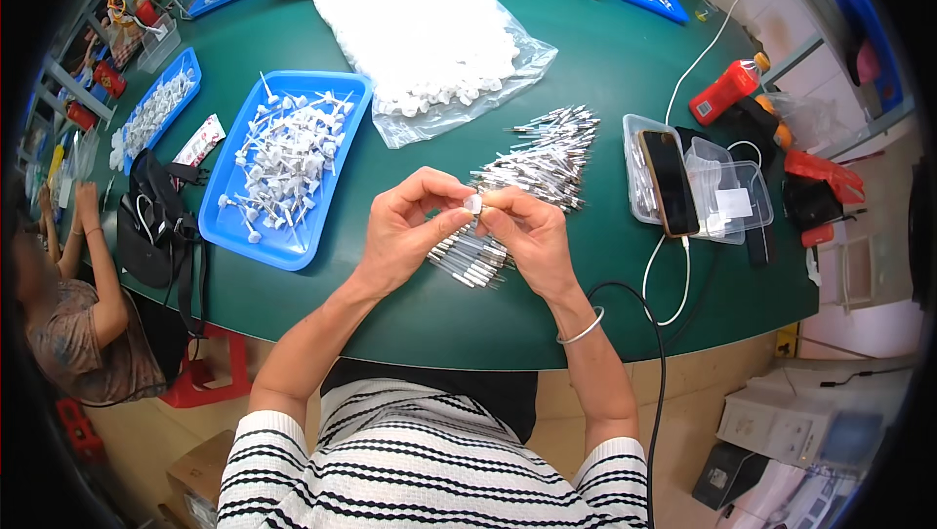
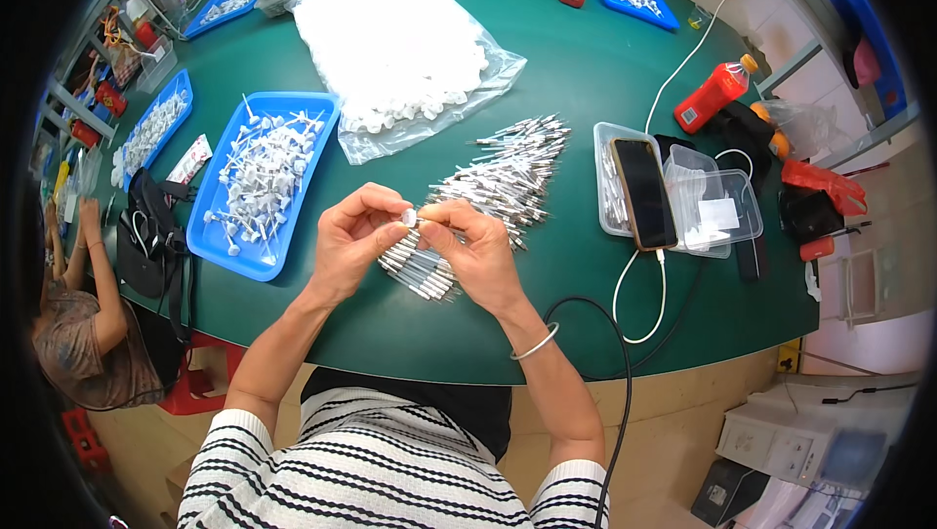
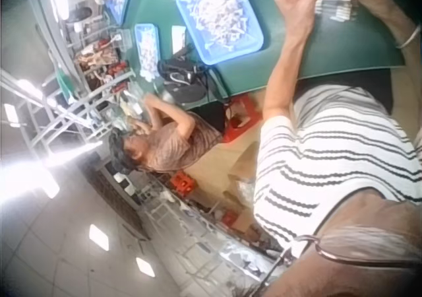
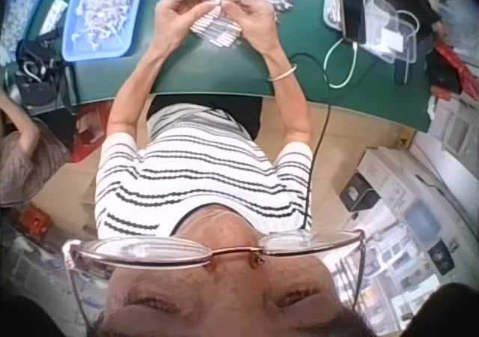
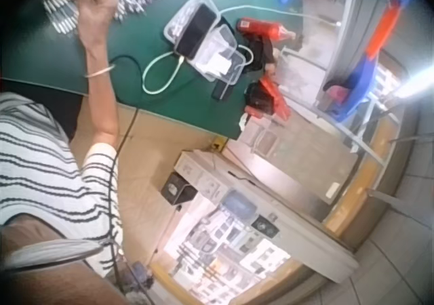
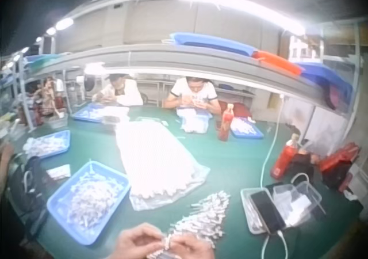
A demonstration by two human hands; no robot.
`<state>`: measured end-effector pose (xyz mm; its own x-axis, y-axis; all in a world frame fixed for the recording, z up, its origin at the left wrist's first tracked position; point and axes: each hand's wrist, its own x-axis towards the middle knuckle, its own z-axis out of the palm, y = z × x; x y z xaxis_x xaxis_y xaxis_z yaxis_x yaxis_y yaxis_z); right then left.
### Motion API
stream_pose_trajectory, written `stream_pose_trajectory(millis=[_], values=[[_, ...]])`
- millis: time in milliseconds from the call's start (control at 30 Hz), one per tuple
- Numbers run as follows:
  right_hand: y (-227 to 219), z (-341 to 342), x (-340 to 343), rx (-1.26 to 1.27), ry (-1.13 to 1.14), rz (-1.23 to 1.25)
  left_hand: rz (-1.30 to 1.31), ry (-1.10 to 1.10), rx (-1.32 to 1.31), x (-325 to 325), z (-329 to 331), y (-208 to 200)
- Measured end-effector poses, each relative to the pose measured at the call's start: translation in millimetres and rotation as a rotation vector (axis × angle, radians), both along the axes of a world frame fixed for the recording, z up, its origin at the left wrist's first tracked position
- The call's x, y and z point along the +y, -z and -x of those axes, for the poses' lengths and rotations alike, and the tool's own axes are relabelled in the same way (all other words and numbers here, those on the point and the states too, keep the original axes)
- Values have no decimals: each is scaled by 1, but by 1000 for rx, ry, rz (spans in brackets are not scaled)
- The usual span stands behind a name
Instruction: The person repeatedly picks small white plastic caps and metal rods from a green table, fits the caps onto the rods, and places the assembled units into a blue tray. The process is continuous and repetitive, with other workers visible in the background performing similar tasks.
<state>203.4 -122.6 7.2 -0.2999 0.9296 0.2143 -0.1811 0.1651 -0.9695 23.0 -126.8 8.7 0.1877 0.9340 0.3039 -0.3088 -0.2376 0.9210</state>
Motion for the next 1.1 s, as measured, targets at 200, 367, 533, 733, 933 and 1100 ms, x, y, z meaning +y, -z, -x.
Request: stream_pose_trajectory(millis=[200,367,533,733,933,1100], values=[[4,-1,1,79,-112,100,-125,-7,106,0,4,-2],[8,2,0,167,-139,147,-140,6,93,-1,3,0],[7,4,-2,128,-100,99,-165,-22,104,-2,3,0],[1,10,-3,117,16,19,-176,-111,277,-2,5,-14],[10,8,0,114,52,7,-240,-262,303,-5,0,-11],[7,11,-1,112,48,4,-281,-288,348,-5,2,-12]])
